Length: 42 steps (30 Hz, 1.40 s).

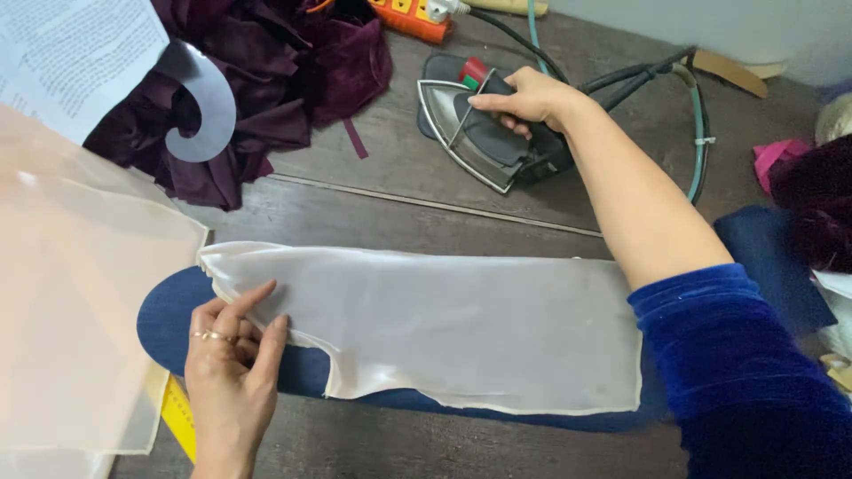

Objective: Ironing and shaping fabric garment pieces on a pressing board

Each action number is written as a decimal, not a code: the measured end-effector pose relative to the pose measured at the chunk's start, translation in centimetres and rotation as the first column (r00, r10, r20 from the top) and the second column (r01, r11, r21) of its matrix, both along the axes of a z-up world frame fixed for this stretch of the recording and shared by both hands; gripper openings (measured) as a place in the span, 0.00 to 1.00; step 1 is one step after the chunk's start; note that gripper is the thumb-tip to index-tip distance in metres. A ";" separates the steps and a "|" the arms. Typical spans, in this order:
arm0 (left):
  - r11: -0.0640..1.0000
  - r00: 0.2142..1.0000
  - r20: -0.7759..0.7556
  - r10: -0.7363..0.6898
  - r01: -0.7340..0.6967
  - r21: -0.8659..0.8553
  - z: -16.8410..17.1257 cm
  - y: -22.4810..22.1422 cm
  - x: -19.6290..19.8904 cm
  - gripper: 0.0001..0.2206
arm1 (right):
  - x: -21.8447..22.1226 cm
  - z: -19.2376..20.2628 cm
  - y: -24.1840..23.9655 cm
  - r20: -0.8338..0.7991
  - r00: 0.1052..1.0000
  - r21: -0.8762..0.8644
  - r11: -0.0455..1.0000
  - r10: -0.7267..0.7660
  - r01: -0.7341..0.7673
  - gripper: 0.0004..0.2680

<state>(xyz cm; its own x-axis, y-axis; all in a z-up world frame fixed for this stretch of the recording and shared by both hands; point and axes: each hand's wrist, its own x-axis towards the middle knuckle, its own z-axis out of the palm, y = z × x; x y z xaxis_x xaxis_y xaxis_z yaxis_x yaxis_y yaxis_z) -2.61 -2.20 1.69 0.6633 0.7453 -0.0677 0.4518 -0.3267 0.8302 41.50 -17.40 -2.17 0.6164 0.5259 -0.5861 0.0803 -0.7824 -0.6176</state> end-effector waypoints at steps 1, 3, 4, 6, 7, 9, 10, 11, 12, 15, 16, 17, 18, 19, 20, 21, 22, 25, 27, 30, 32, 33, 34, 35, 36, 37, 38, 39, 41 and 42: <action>1.000 1.000 -0.007 -0.019 0.019 0.004 0.1 0.0 -0.2 0.15 | 0.1 -0.8 0.0 0.070 0.998 0.005 1.000 -0.011 0.011 0.17; 0.999 0.999 -0.048 -0.016 0.014 -0.031 0.4 0.0 -0.2 0.14 | -1.2 0.1 -1.0 0.097 0.995 0.004 1.000 0.005 -0.005 0.17; 0.999 0.997 -0.073 -0.011 0.007 -0.053 0.6 0.2 0.1 0.13 | -1.4 0.8 -1.0 0.141 0.990 0.016 1.000 0.021 -0.024 0.17; 0.999 0.998 -0.054 -0.021 0.020 -0.029 0.4 0.2 0.0 0.12 | -2.8 3.4 -2.1 0.180 0.984 -0.006 1.000 -0.009 0.011 0.18; 0.999 0.999 -0.038 -0.039 0.039 -0.007 0.4 0.1 -0.1 0.11 | -3.6 4.7 -2.9 0.217 0.975 -0.028 0.998 -0.045 0.053 0.20; 0.997 0.998 -0.020 -0.067 0.067 0.028 -0.2 0.1 -0.3 0.11 | -5.4 9.1 -5.6 0.282 0.958 -0.059 0.998 0.054 -0.039 0.22; 0.993 0.996 -0.002 -0.094 0.094 0.069 -0.4 0.3 -0.4 0.11 | -6.4 11.3 -6.7 0.345 0.926 -0.090 0.987 0.153 -0.130 0.25; 0.993 0.996 -0.004 -0.093 0.093 0.073 -0.5 0.4 -0.5 0.11 | -7.4 13.2 -7.9 0.344 0.927 -0.085 0.988 0.153 -0.131 0.25; 0.989 0.993 0.014 -0.117 0.115 0.098 -0.8 0.4 -0.5 0.10 | -8.5 15.0 -9.2 0.387 0.903 -0.130 0.980 0.189 -0.150 0.23; 0.984 0.988 0.052 -0.144 0.138 0.110 -0.7 0.3 -0.4 0.09 | -11.1 17.9 -14.2 0.481 0.853 -0.203 0.972 0.203 -0.117 0.23; 0.985 0.986 0.071 -0.151 0.144 0.095 -0.5 0.3 -0.4 0.08 | -12.0 18.4 -16.1 0.533 0.827 -0.229 0.971 0.179 -0.063 0.24; 0.985 0.986 0.068 -0.150 0.143 0.098 -0.5 0.4 -0.6 0.08 | -12.7 17.7 -17.9 0.531 0.828 -0.226 0.972 0.179 -0.065 0.24; 0.984 0.985 0.085 -0.153 0.145 0.099 -0.6 0.4 -0.5 0.09 | -13.3 17.1 -19.8 0.504 0.857 -0.176 0.984 0.105 -0.017 0.21; 0.984 0.982 0.101 -0.157 0.147 0.100 -0.7 0.4 -0.5 0.09 | -13.8 16.5 -21.7 0.471 0.881 -0.128 0.991 0.032 0.033 0.17; 0.984 0.983 0.102 -0.154 0.144 0.102 -0.8 0.4 -0.5 0.09 | -14.6 15.4 -23.2 0.472 0.881 -0.127 0.991 0.034 0.030 0.17; 0.985 0.980 0.119 -0.156 0.145 0.096 -0.9 0.3 -0.4 0.09 | -15.3 14.2 -24.7 0.449 0.893 -0.110 0.990 -0.025 0.083 0.13; 0.985 0.978 0.136 -0.157 0.145 0.092 -0.9 0.4 -0.4 0.09 | -15.9 13.0 -26.1 0.423 0.902 -0.094 0.987 -0.082 0.133 0.09; 0.987 0.975 0.161 -0.151 0.140 0.077 -1.4 0.5 -0.3 0.10 | -17.6 11.7 -26.3 0.295 0.955 -0.246 0.966 0.003 0.073 0.09; 0.990 0.976 0.168 -0.141 0.134 0.054 -1.3 0.5 -0.4 0.10 | -19.6 12.9 -23.4 0.313 0.947 -0.347 0.937 0.069 0.046 0.10; 0.992 0.975 0.184 -0.124 0.123 0.016 -1.2 0.4 -0.3 0.09 | -21.6 14.6 -19.2 0.348 0.910 -0.467 0.883 0.225 -0.040 0.10; 0.994 0.976 0.189 -0.112 0.113 0.003 -0.8 0.3 -0.2 0.09 | -22.7 15.6 -16.0 0.365 0.875 -0.490 0.865 0.317 -0.109 0.13; 0.994 0.978 0.176 -0.110 0.112 0.001 -0.5 0.3 -0.2 0.09 | -23.3 16.2 -14.2 0.339 0.864 -0.531 0.834 0.372 -0.150 0.14; 0.994 0.981 0.163 -0.108 0.110 -0.001 -0.2 0.2 -0.2 0.09 | -23.8 16.8 -12.3 0.309 0.850 -0.571 0.798 0.426 -0.192 0.14; 0.994 0.981 0.161 -0.104 0.106 -0.002 -0.4 0.3 -0.1 0.09 | -24.4 17.3 -10.6 0.307 0.849 -0.572 0.797 0.429 -0.196 0.14; 0.995 0.980 0.169 -0.101 0.103 -0.003 -0.5 0.3 -0.1 0.09 | -25.0 17.9 -8.8 0.289 0.849 -0.574 0.790 0.442 -0.216 0.14; 0.995 0.979 0.176 -0.097 0.100 -0.003 -0.7 0.3 -0.1 0.09 | -25.6 18.4 -7.1 0.272 0.848 -0.575 0.783 0.455 -0.235 0.14; 0.995 0.980 0.174 -0.095 0.097 -0.005 -0.6 0.4 -0.1 0.09 | -26.0 18.6 -5.7 0.269 0.848 -0.576 0.782 0.457 -0.238 0.14; 0.996 0.981 0.174 -0.081 0.087 -0.026 -0.5 0.5 -0.2 0.10 | -26.5 18.8 -4.3 0.279 0.832 -0.563 0.784 0.480 -0.263 0.17; 0.996 0.983 0.172 -0.068 0.077 -0.045 0.1 0.3 -0.7 0.12 | -27.3 19.0 -2.1 0.289 0.816 -0.547 0.786 0.500 -0.288 0.20; 0.996 0.984 0.178 -0.005 0.021 -0.085 0.5 0.1 -1.1 0.12 | -27.6 19.1 -1.1 0.301 0.800 -0.519 0.792 0.520 -0.320 0.22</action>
